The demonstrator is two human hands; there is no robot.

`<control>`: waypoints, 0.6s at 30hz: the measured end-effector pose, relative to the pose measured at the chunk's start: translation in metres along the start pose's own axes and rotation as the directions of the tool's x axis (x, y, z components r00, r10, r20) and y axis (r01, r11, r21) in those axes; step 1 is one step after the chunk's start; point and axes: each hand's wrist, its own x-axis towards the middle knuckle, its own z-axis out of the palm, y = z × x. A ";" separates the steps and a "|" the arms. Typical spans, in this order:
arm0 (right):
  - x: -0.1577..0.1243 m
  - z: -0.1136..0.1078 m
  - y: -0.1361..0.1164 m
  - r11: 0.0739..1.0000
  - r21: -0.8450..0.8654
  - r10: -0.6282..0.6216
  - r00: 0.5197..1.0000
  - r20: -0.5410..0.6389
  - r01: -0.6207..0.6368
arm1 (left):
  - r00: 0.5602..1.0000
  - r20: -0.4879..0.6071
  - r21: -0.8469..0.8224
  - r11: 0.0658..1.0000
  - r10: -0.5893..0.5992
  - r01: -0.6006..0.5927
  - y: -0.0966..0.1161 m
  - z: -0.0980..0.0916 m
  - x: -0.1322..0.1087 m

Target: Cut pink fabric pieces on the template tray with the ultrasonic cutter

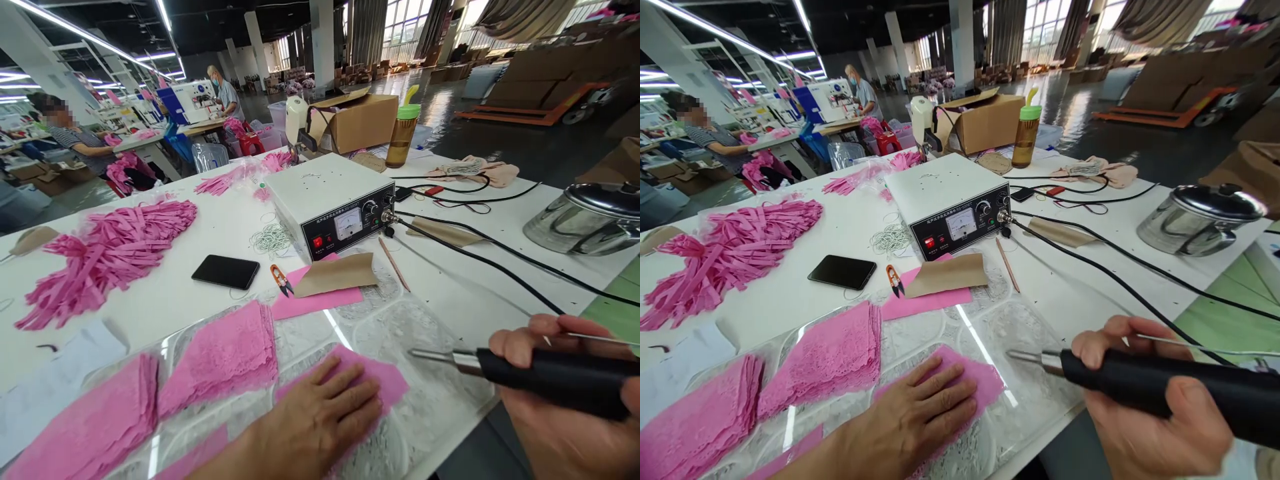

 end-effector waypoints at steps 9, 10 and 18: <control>-0.013 -0.016 -0.007 0.999 -0.038 0.015 0.911 0.413 0.001 | 1.000 0.015 -0.020 1.000 -0.005 0.005 0.000 0.000 0.000; -0.012 -0.015 -0.007 0.999 -0.040 0.008 0.900 0.436 0.010 | 1.000 0.023 -0.017 1.000 -0.005 0.005 0.000 0.000 0.000; -0.013 -0.010 -0.012 0.985 -0.159 0.008 0.898 0.441 0.069 | 0.999 0.043 -0.013 1.000 -0.003 0.004 0.000 0.001 0.000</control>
